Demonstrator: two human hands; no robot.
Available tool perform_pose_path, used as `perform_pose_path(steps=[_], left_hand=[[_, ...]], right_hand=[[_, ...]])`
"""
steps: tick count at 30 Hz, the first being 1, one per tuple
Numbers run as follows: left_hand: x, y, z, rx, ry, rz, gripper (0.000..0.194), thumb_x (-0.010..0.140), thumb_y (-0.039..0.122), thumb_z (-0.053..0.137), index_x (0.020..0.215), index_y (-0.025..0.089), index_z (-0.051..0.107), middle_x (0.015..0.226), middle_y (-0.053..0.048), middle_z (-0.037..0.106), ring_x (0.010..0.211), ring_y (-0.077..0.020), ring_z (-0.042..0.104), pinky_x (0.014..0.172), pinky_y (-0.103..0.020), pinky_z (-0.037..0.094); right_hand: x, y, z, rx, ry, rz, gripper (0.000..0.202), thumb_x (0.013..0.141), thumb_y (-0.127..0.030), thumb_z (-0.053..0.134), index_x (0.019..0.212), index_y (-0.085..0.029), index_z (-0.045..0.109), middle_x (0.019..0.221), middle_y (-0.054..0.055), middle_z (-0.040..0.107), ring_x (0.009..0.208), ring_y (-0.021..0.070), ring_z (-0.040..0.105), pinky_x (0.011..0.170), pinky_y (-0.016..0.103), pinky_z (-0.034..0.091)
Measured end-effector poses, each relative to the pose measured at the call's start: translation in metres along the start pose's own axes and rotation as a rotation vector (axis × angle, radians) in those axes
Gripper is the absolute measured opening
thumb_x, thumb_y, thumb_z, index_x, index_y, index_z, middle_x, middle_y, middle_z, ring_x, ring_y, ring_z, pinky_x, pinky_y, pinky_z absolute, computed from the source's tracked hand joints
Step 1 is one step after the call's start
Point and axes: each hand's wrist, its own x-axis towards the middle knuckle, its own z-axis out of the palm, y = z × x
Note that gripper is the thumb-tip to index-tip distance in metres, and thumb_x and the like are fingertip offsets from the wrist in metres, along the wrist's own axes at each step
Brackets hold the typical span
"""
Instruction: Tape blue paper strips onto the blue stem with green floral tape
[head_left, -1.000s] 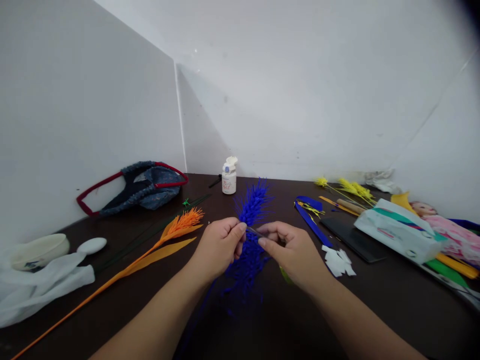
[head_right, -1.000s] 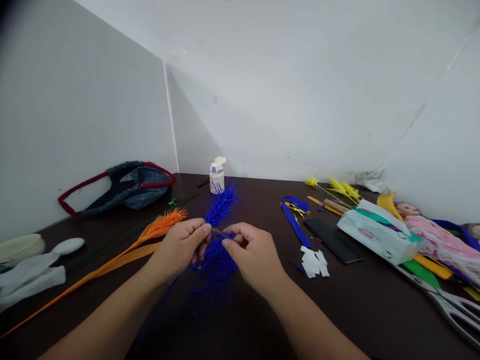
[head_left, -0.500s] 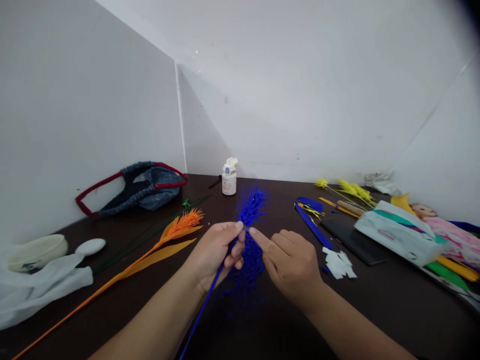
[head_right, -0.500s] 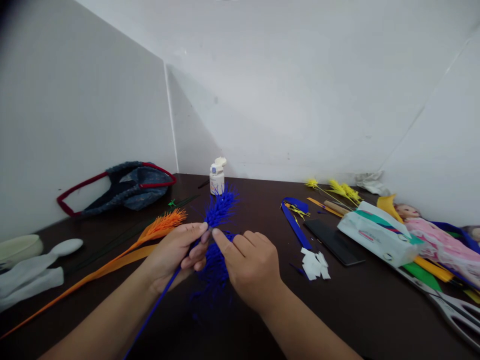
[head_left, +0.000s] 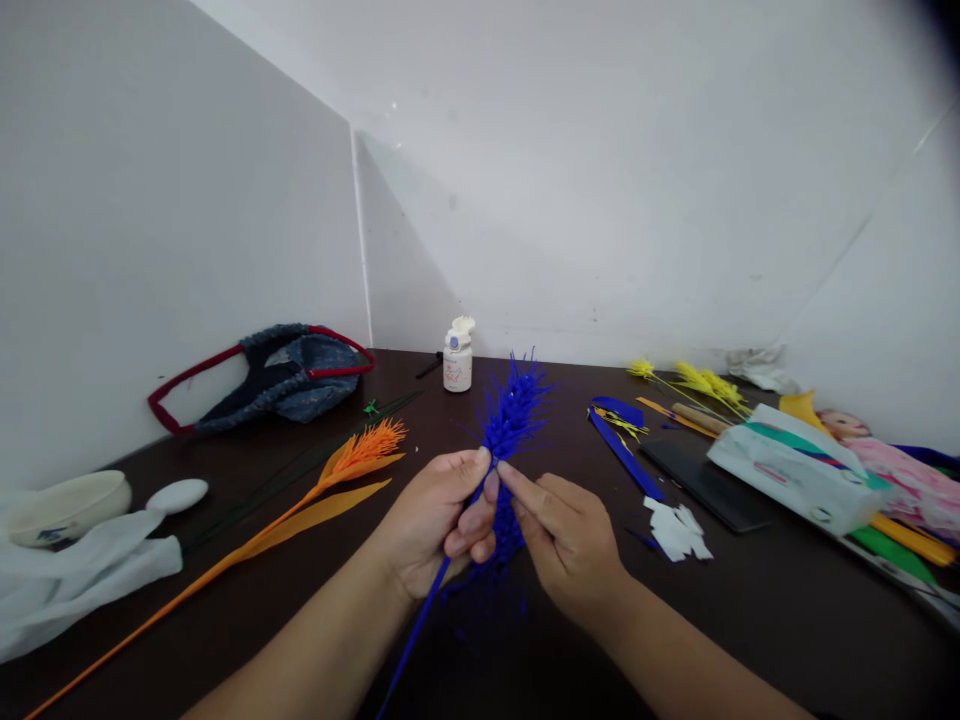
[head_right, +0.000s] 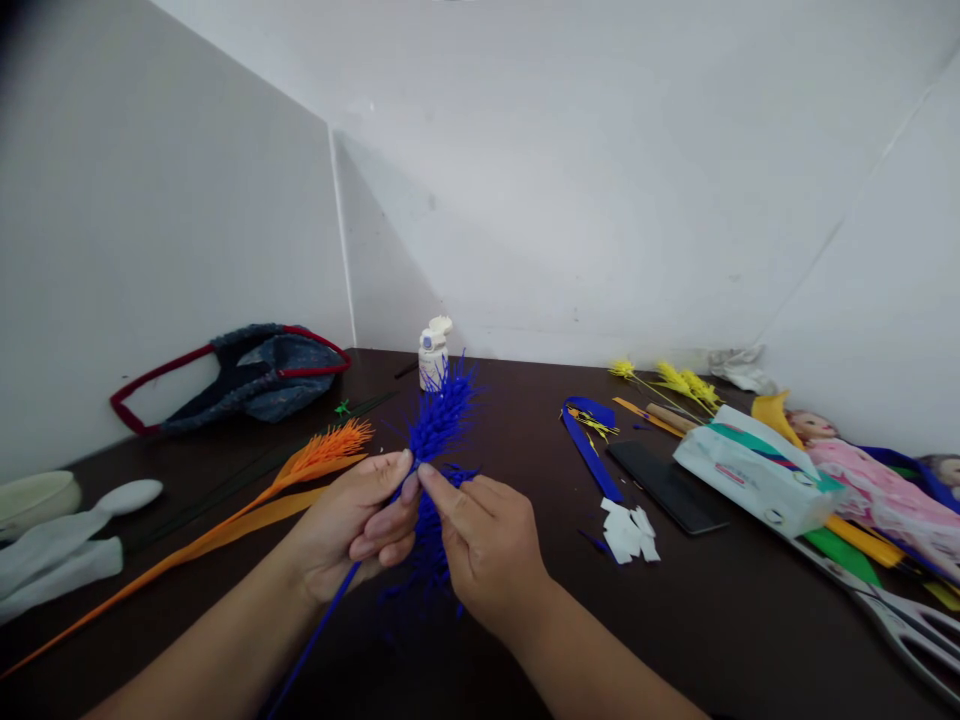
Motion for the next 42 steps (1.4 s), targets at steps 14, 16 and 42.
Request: perform_pose_path(steps=[14, 16, 42], left_hand=[[0.003, -0.004, 0.003, 0.605, 0.143, 0.160, 0.040, 0.087, 0.044, 0.039, 0.059, 0.016, 0.046, 0.034, 0.003, 0.048, 0.023, -0.0035, 0.029, 0.027, -0.015, 0.018], [0.003, -0.002, 0.002, 0.635, 0.140, 0.149, 0.038, 0.086, 0.043, 0.041, 0.060, 0.016, 0.047, 0.034, 0.004, 0.045, 0.024, -0.0041, 0.030, 0.028, -0.015, 0.018], [0.009, 0.003, -0.013, 0.341, 0.014, 0.112, 0.031, 0.085, 0.037, 0.047, 0.063, 0.016, 0.050, 0.038, 0.010, 0.029, 0.030, -0.0033, 0.020, 0.037, -0.019, 0.030]], right_hand=[[0.011, 0.015, -0.013, -0.440, -0.057, -0.258, 0.035, 0.087, -0.011, 0.044, 0.118, -0.018, 0.059, 0.057, 0.001, 0.049, 0.058, 0.0159, 0.040, 0.054, 0.030, 0.031], [0.012, 0.014, -0.014, -0.459, -0.070, -0.256, 0.035, 0.088, -0.011, 0.044, 0.117, -0.019, 0.059, 0.057, 0.001, 0.049, 0.058, 0.0161, 0.040, 0.054, 0.030, 0.031], [0.010, 0.008, -0.037, -0.115, -0.183, 0.098, 0.036, 0.075, -0.039, 0.066, 0.104, -0.018, 0.062, 0.074, 0.003, 0.063, 0.061, 0.0146, 0.057, 0.056, 0.026, 0.047]])
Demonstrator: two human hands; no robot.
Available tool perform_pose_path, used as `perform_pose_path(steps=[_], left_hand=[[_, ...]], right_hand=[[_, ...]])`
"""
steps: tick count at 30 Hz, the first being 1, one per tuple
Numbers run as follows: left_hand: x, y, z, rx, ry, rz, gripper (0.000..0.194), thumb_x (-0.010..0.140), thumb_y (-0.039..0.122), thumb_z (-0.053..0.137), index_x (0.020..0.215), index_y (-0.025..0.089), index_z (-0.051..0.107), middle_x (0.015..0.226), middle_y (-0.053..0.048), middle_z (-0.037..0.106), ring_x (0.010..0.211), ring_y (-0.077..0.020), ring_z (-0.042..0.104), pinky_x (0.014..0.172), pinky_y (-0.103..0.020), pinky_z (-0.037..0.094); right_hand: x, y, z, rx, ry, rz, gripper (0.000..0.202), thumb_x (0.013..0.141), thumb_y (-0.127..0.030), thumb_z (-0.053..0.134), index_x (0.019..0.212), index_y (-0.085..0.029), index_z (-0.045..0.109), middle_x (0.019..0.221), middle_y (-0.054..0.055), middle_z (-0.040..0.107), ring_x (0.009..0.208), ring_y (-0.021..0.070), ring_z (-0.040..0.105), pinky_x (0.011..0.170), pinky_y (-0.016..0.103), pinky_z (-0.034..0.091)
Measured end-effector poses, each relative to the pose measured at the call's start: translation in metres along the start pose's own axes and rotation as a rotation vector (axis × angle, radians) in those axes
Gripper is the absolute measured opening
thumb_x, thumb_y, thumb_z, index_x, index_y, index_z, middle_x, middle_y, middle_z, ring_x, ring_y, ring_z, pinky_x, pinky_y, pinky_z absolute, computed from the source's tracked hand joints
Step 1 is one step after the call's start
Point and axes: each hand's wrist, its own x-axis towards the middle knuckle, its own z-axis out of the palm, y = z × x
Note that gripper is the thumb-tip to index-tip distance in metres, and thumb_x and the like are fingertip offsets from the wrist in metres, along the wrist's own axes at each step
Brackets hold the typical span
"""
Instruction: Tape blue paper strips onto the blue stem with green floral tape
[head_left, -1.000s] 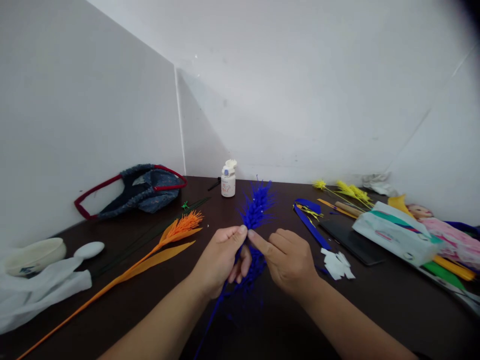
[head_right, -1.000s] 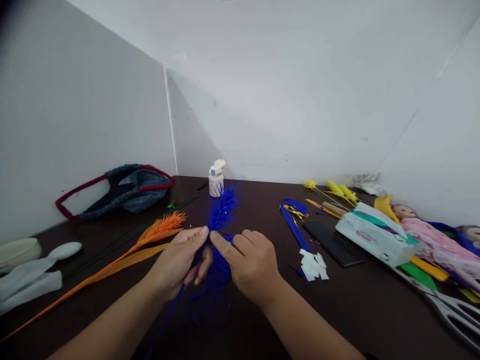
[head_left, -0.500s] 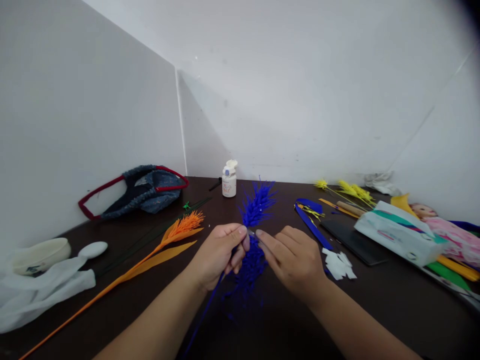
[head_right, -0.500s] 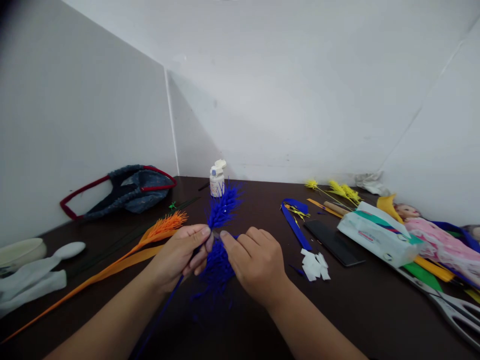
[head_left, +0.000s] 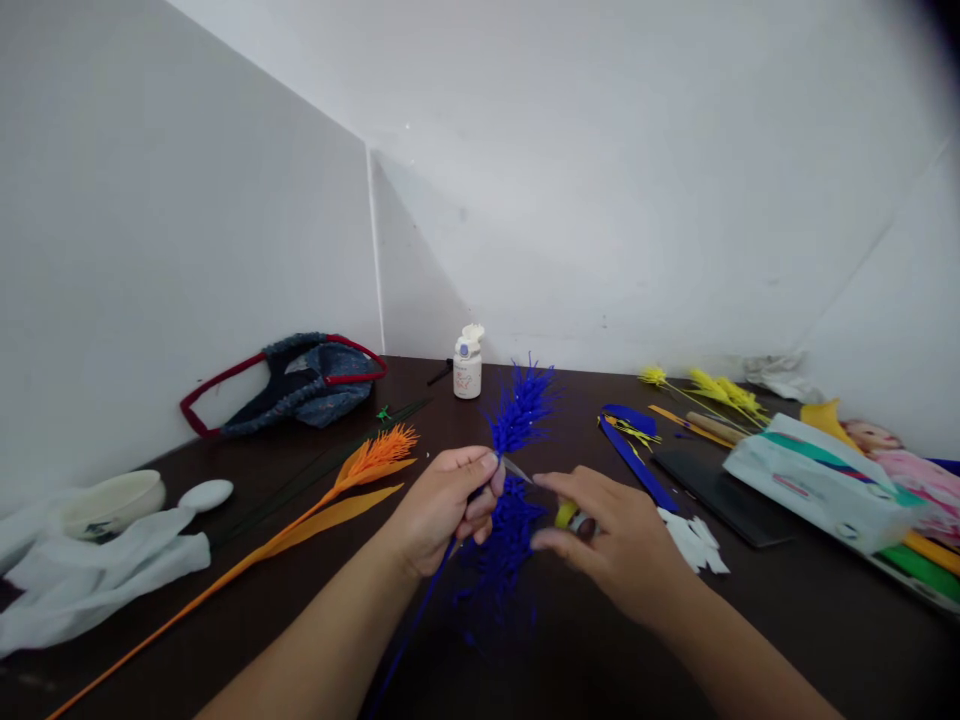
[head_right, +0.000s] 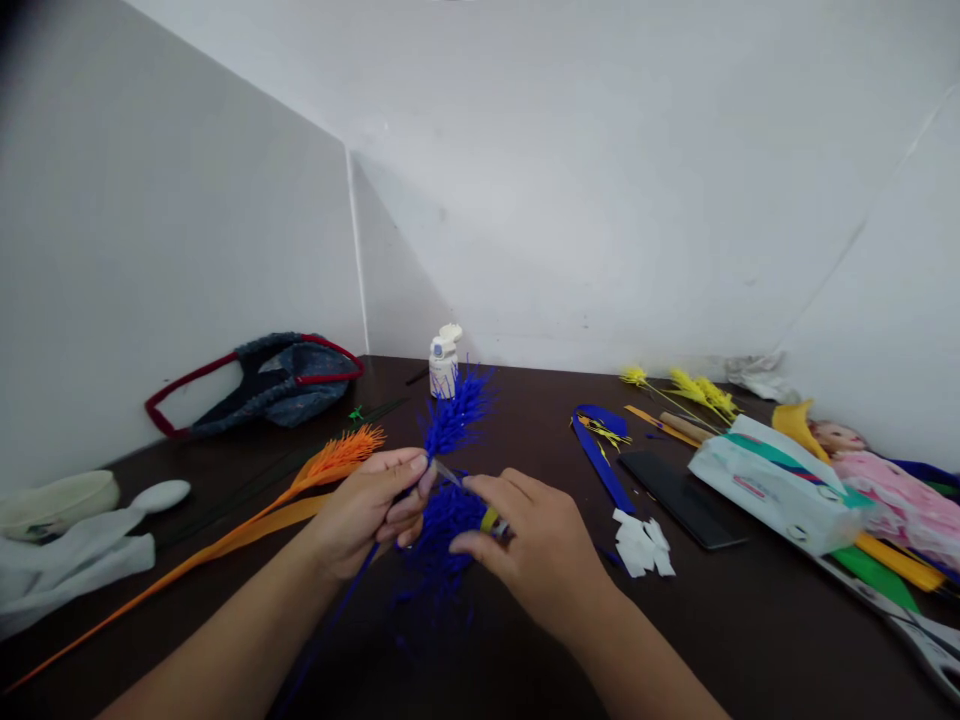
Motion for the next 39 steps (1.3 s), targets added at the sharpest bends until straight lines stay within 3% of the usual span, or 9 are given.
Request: perform_pose_path(steps=[3, 8, 13, 19, 24, 27, 29, 33, 39], left_hand=[[0.003, -0.004, 0.000, -0.050, 0.038, 0.038, 0.030, 0.085, 0.036, 0.047, 0.062, 0.017, 0.048, 0.037, 0.010, 0.028, 0.029, -0.0032, 0.019, 0.037, -0.019, 0.030], [0.006, -0.004, 0.002, -0.167, 0.137, 0.119, 0.028, 0.084, 0.033, 0.047, 0.061, 0.017, 0.046, 0.037, 0.010, 0.028, 0.028, -0.0030, 0.019, 0.036, -0.018, 0.029], [0.009, -0.009, 0.003, -0.269, 0.211, 0.156, 0.027, 0.081, 0.034, 0.052, 0.061, 0.017, 0.046, 0.038, 0.008, 0.033, 0.033, -0.0039, 0.027, 0.038, -0.017, 0.028], [0.015, -0.022, 0.000, -0.416, 0.126, 0.205, 0.024, 0.085, 0.036, 0.049, 0.070, 0.018, 0.046, 0.040, 0.008, 0.037, 0.031, -0.0044, 0.032, 0.041, -0.018, 0.036], [0.008, -0.009, -0.001, -0.635, 0.071, 0.067, 0.030, 0.091, 0.029, 0.037, 0.065, 0.016, 0.045, 0.041, 0.007, 0.034, 0.032, -0.0037, 0.029, 0.034, -0.014, 0.026], [0.005, 0.000, 0.000, -0.715, 0.073, 0.125, 0.031, 0.092, 0.026, 0.035, 0.067, 0.015, 0.047, 0.040, 0.008, 0.030, 0.031, -0.0019, 0.024, 0.034, -0.012, 0.023], [0.004, 0.001, 0.001, -0.723, 0.074, 0.141, 0.031, 0.092, 0.025, 0.034, 0.067, 0.015, 0.048, 0.041, 0.008, 0.029, 0.031, -0.0018, 0.024, 0.034, -0.013, 0.024], [0.005, -0.002, 0.003, -0.664, 0.096, 0.163, 0.028, 0.091, 0.025, 0.038, 0.067, 0.014, 0.048, 0.043, 0.008, 0.031, 0.032, -0.0018, 0.028, 0.036, -0.014, 0.028], [0.007, -0.005, 0.005, -0.618, 0.125, 0.201, 0.027, 0.091, 0.024, 0.037, 0.068, 0.015, 0.048, 0.042, 0.008, 0.032, 0.031, -0.0024, 0.027, 0.036, -0.015, 0.027]], right_hand=[[0.003, -0.009, -0.014, 0.096, -0.011, 0.092, 0.025, 0.075, -0.025, 0.066, 0.099, -0.023, 0.062, 0.075, 0.000, 0.063, 0.065, 0.0135, 0.060, 0.058, 0.024, 0.048], [0.014, -0.043, -0.025, 0.110, 0.196, 0.026, 0.013, 0.077, -0.011, 0.056, 0.082, -0.021, 0.061, 0.072, 0.001, 0.062, 0.066, 0.0129, 0.060, 0.058, 0.023, 0.048], [0.026, -0.090, 0.017, 0.117, 0.389, -0.287, 0.015, 0.078, -0.010, 0.054, 0.075, -0.022, 0.062, 0.067, 0.000, 0.063, 0.067, 0.0137, 0.059, 0.071, 0.028, 0.052], [0.023, -0.108, 0.069, -0.120, 0.200, -0.594, 0.011, 0.078, -0.016, 0.054, 0.071, -0.019, 0.063, 0.073, 0.003, 0.063, 0.069, 0.0196, 0.055, 0.081, 0.042, 0.046], [0.021, -0.068, 0.050, 0.076, 0.143, -0.543, 0.018, 0.083, -0.017, 0.048, 0.091, -0.020, 0.064, 0.089, 0.001, 0.067, 0.086, 0.0174, 0.057, 0.092, 0.041, 0.039], [0.020, -0.003, 0.036, 0.055, 0.110, -0.090, 0.018, 0.082, -0.015, 0.048, 0.088, -0.019, 0.064, 0.083, 0.005, 0.066, 0.080, 0.0173, 0.058, 0.078, 0.036, 0.045], [0.013, 0.042, 0.032, 0.068, -0.200, 0.226, 0.017, 0.079, -0.012, 0.050, 0.083, -0.017, 0.065, 0.077, 0.004, 0.064, 0.068, 0.0150, 0.057, 0.065, 0.030, 0.047], [-0.008, 0.088, 0.034, 0.116, -0.448, 0.228, 0.016, 0.071, -0.005, 0.058, 0.076, -0.017, 0.068, 0.075, 0.001, 0.064, 0.063, 0.0119, 0.058, 0.062, 0.025, 0.047], [-0.015, 0.079, 0.044, 0.127, -0.553, 0.139, 0.014, 0.071, -0.011, 0.065, 0.083, -0.019, 0.069, 0.084, 0.003, 0.064, 0.081, 0.0142, 0.059, 0.077, 0.027, 0.046]])
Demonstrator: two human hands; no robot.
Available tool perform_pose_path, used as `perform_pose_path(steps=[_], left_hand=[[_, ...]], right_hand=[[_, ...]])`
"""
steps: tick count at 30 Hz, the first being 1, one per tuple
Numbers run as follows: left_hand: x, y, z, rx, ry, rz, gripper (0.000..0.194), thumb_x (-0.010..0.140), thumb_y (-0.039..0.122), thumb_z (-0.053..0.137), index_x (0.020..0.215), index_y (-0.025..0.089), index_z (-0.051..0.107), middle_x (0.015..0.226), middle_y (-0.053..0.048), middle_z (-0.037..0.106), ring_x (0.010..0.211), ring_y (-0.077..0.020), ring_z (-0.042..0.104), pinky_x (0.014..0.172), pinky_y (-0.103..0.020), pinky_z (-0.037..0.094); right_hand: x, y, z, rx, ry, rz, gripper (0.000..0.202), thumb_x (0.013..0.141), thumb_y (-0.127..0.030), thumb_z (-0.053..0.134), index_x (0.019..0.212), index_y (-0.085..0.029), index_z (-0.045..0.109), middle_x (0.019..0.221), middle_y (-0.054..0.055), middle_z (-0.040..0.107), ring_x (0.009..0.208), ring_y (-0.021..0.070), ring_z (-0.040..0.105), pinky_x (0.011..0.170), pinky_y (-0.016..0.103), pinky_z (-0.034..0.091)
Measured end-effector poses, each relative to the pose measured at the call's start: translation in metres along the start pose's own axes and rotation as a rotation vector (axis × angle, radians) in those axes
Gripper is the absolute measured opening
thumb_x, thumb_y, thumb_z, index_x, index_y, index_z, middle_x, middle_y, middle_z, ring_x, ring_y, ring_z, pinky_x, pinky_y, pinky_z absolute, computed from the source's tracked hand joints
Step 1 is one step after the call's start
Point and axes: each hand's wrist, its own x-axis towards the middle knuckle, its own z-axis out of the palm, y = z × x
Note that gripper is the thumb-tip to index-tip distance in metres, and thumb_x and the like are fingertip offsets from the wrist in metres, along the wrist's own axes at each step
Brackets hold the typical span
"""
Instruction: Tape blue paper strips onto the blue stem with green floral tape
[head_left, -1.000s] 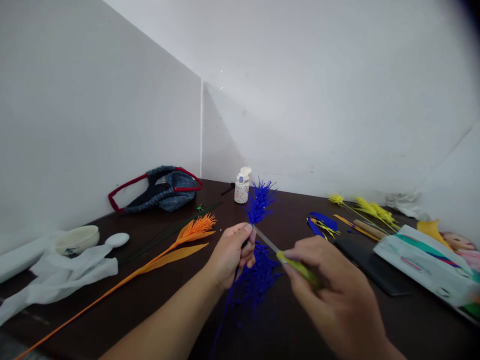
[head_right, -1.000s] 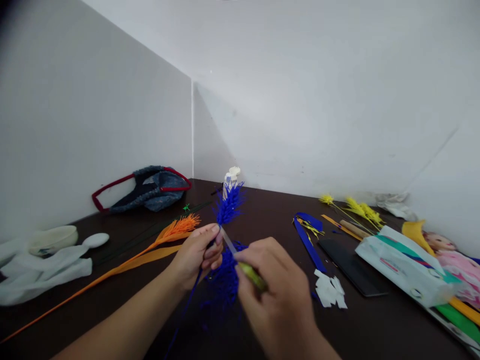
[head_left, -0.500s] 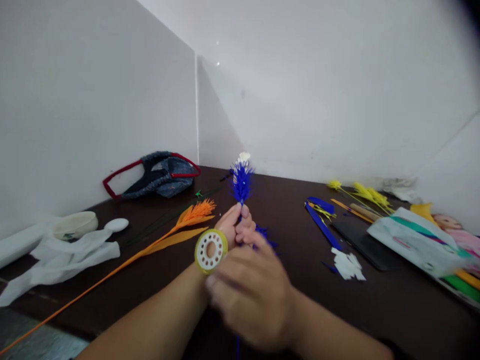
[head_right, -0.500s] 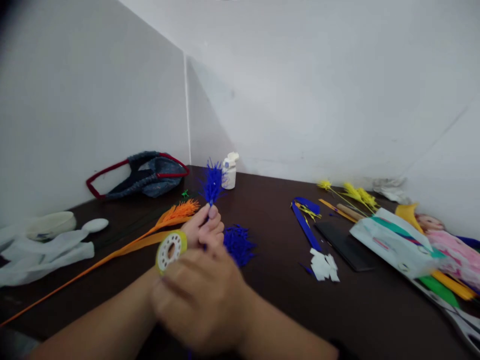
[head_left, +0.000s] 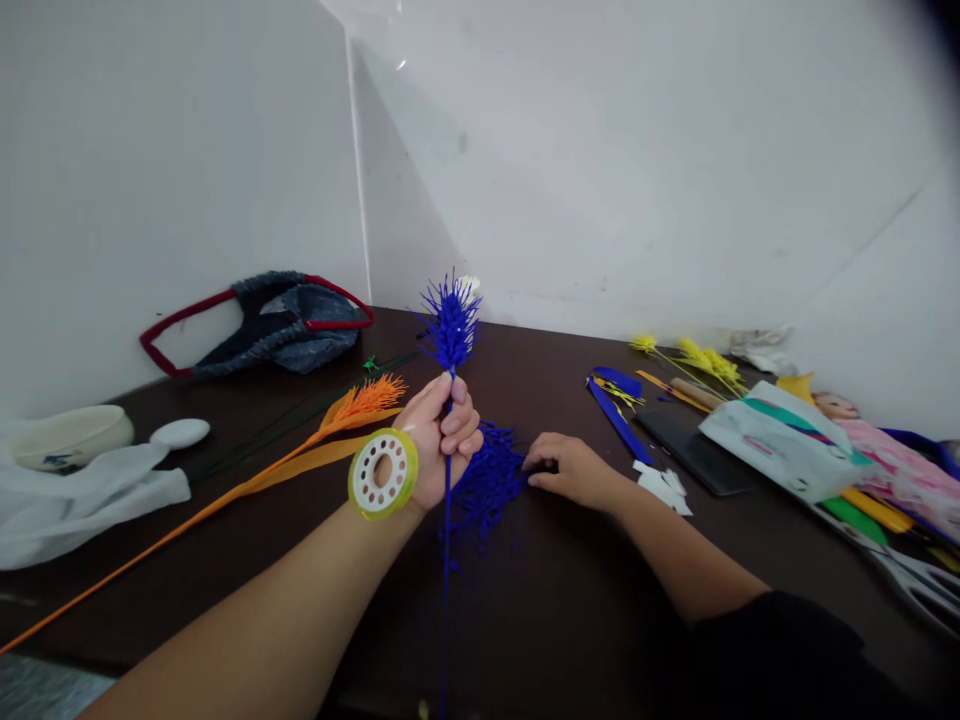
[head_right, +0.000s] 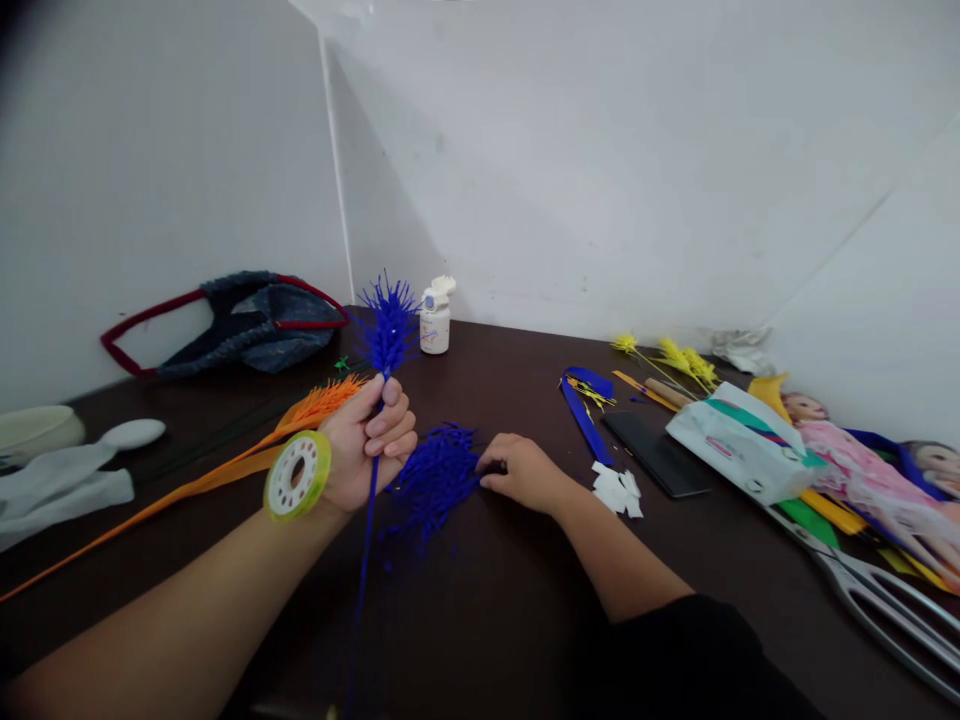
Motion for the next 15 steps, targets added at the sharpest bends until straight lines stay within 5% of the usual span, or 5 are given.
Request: perform_pose_path(steps=[15], left_hand=[[0.000, -0.005, -0.003, 0.065, -0.007, -0.021, 0.023, 0.088, 0.028, 0.047, 0.069, 0.015, 0.049, 0.043, 0.008, 0.035, 0.033, -0.0024, 0.030, 0.040, -0.016, 0.032]], right_hand=[[-0.002, 0.001, -0.008, -0.110, -0.050, 0.039, 0.017, 0.077, -0.006, 0.053, 0.088, -0.015, 0.063, 0.082, 0.006, 0.066, 0.076, 0.0163, 0.059, 0.073, 0.029, 0.045]])
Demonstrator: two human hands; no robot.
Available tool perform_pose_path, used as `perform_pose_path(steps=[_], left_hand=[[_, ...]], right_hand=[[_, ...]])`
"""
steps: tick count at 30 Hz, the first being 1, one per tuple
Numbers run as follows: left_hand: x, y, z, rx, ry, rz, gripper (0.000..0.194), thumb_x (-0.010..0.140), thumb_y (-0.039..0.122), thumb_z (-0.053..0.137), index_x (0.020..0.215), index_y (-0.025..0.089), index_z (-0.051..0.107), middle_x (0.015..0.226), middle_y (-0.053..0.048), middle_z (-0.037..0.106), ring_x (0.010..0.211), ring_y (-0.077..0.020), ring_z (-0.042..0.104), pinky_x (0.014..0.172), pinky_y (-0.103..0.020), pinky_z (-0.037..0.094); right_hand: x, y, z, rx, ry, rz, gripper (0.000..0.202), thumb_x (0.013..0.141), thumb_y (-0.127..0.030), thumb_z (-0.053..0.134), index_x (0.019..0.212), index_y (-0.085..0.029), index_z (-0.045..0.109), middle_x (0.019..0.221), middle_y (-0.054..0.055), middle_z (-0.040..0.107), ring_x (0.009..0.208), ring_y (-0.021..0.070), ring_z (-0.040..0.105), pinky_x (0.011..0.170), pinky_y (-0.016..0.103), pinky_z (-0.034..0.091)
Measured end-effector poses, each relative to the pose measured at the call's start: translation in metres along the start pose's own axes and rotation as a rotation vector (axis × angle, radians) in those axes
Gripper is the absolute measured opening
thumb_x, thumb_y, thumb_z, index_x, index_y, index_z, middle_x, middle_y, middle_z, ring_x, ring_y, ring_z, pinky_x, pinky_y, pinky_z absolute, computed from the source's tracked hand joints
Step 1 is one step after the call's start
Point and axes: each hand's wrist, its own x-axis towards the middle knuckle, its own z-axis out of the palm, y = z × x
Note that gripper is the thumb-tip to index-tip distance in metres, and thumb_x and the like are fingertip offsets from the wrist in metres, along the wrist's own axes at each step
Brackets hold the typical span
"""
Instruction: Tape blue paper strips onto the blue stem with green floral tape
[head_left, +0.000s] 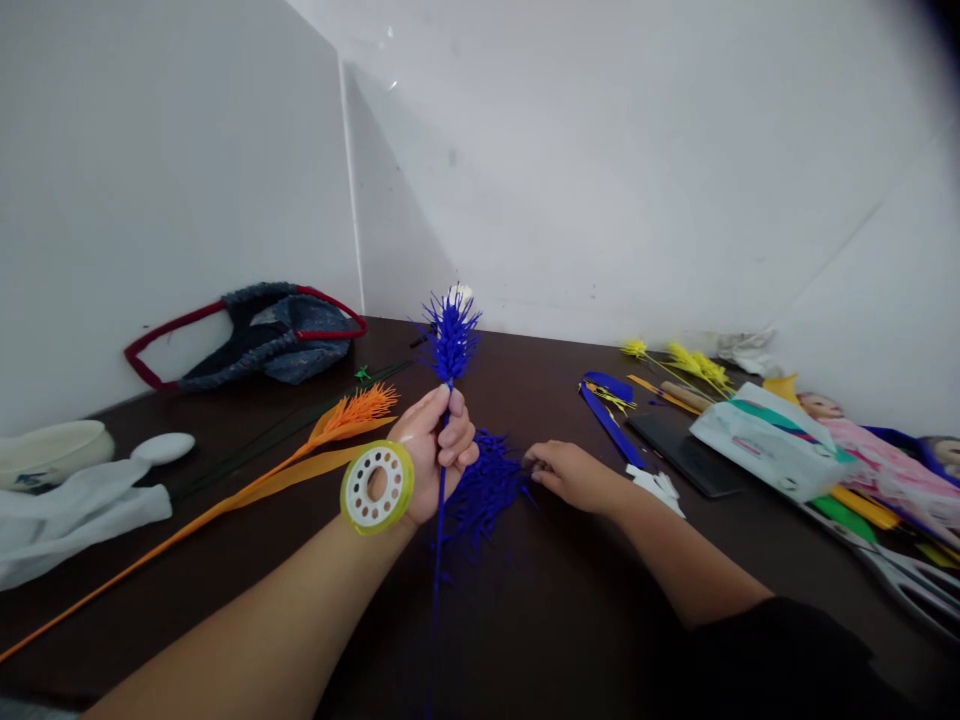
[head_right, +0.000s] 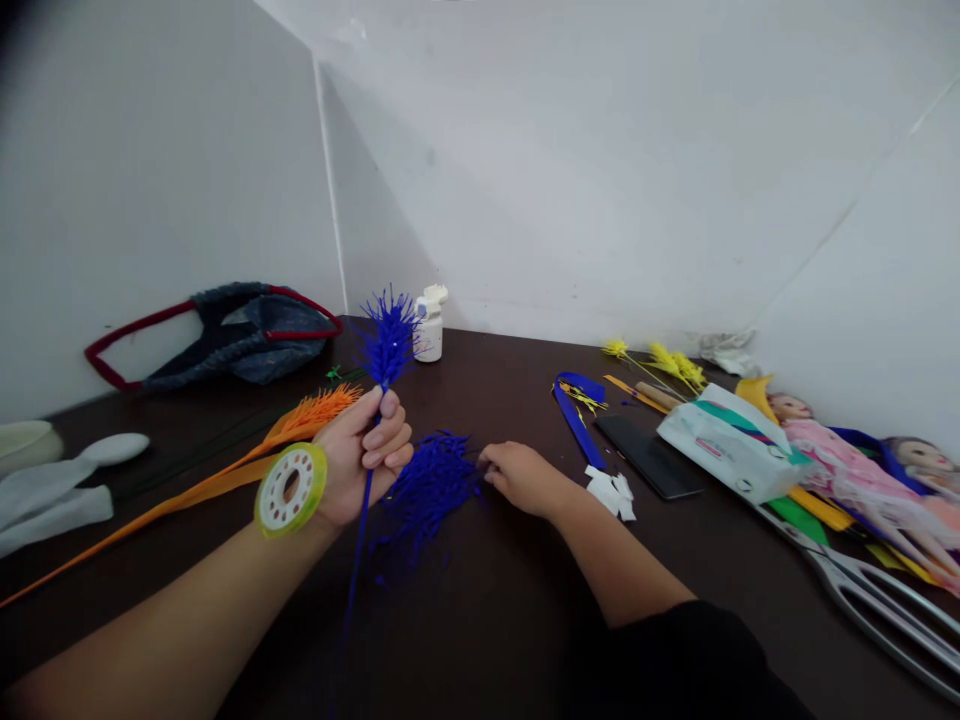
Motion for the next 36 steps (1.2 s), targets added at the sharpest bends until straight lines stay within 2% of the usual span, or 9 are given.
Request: perform_pose_path(steps=[3, 9, 13, 18, 22, 25, 30, 34, 36], left_hand=[[0.000, 0.000, 0.002, 0.008, 0.003, -0.005, 0.023, 0.088, 0.027, 0.047, 0.069, 0.015, 0.049, 0.042, 0.008, 0.035, 0.033, -0.0027, 0.030, 0.039, -0.016, 0.031], [-0.001, 0.000, 0.002, 0.017, 0.010, -0.012, 0.023, 0.088, 0.026, 0.046, 0.068, 0.015, 0.049, 0.042, 0.008, 0.035, 0.032, -0.0027, 0.030, 0.039, -0.016, 0.032], [0.000, -0.001, 0.002, 0.020, 0.009, -0.016, 0.024, 0.088, 0.025, 0.044, 0.068, 0.015, 0.049, 0.042, 0.008, 0.035, 0.032, -0.0028, 0.029, 0.039, -0.016, 0.032], [0.000, -0.001, 0.003, 0.039, 0.004, -0.023, 0.022, 0.088, 0.025, 0.045, 0.068, 0.015, 0.049, 0.042, 0.008, 0.035, 0.033, -0.0030, 0.029, 0.039, -0.016, 0.033], [-0.001, 0.000, 0.004, 0.052, 0.021, -0.015, 0.023, 0.088, 0.027, 0.047, 0.069, 0.015, 0.049, 0.042, 0.008, 0.035, 0.033, -0.0033, 0.030, 0.040, -0.015, 0.034], [-0.002, -0.001, 0.004, 0.047, 0.026, -0.014, 0.023, 0.088, 0.027, 0.046, 0.069, 0.015, 0.049, 0.042, 0.008, 0.035, 0.033, -0.0034, 0.030, 0.040, -0.015, 0.034], [-0.001, -0.002, 0.003, 0.050, 0.030, -0.023, 0.024, 0.089, 0.026, 0.044, 0.068, 0.014, 0.049, 0.042, 0.008, 0.036, 0.033, -0.0032, 0.030, 0.040, -0.016, 0.034], [0.000, -0.001, 0.002, 0.050, 0.024, -0.018, 0.023, 0.088, 0.026, 0.045, 0.068, 0.014, 0.049, 0.042, 0.008, 0.036, 0.033, -0.0031, 0.030, 0.039, -0.016, 0.033], [0.000, -0.001, 0.002, 0.050, 0.019, -0.017, 0.023, 0.088, 0.025, 0.045, 0.068, 0.014, 0.049, 0.042, 0.008, 0.035, 0.033, -0.0031, 0.030, 0.039, -0.016, 0.033]], right_hand=[[0.000, 0.001, -0.001, 0.020, -0.014, -0.011, 0.017, 0.080, -0.008, 0.053, 0.088, -0.017, 0.065, 0.085, 0.005, 0.066, 0.079, 0.0148, 0.060, 0.076, 0.027, 0.045], [-0.002, -0.004, 0.001, 0.015, -0.015, 0.010, 0.008, 0.074, -0.020, 0.065, 0.081, -0.017, 0.065, 0.077, 0.002, 0.060, 0.066, 0.0124, 0.057, 0.063, 0.023, 0.044], [0.000, -0.009, 0.005, -0.038, 0.003, 0.036, 0.004, 0.070, -0.014, 0.063, 0.073, -0.016, 0.064, 0.073, 0.002, 0.059, 0.064, 0.0127, 0.054, 0.060, 0.023, 0.041], [0.002, -0.013, 0.005, -0.102, 0.037, 0.090, 0.010, 0.067, -0.009, 0.056, 0.068, -0.016, 0.062, 0.069, 0.003, 0.059, 0.062, 0.0144, 0.052, 0.059, 0.025, 0.037], [0.002, -0.013, 0.004, -0.091, 0.030, 0.098, 0.010, 0.067, -0.012, 0.059, 0.074, -0.017, 0.063, 0.073, 0.003, 0.061, 0.065, 0.0144, 0.053, 0.061, 0.025, 0.037], [0.003, -0.013, 0.006, -0.058, 0.015, 0.095, 0.012, 0.068, -0.015, 0.060, 0.078, -0.018, 0.064, 0.078, 0.003, 0.061, 0.069, 0.0145, 0.054, 0.064, 0.025, 0.038], [0.006, -0.011, 0.006, 0.033, 0.041, 0.149, 0.010, 0.066, -0.010, 0.056, 0.070, -0.016, 0.063, 0.074, 0.004, 0.060, 0.069, 0.0164, 0.053, 0.066, 0.028, 0.037], [0.003, 0.004, -0.002, 0.220, 0.114, 0.241, 0.010, 0.064, -0.009, 0.054, 0.067, -0.016, 0.060, 0.064, 0.002, 0.057, 0.062, 0.0155, 0.051, 0.062, 0.029, 0.038], [0.000, 0.012, -0.006, 0.365, 0.133, 0.285, 0.011, 0.065, -0.011, 0.052, 0.073, -0.015, 0.059, 0.061, 0.001, 0.055, 0.057, 0.0141, 0.050, 0.057, 0.028, 0.040]])
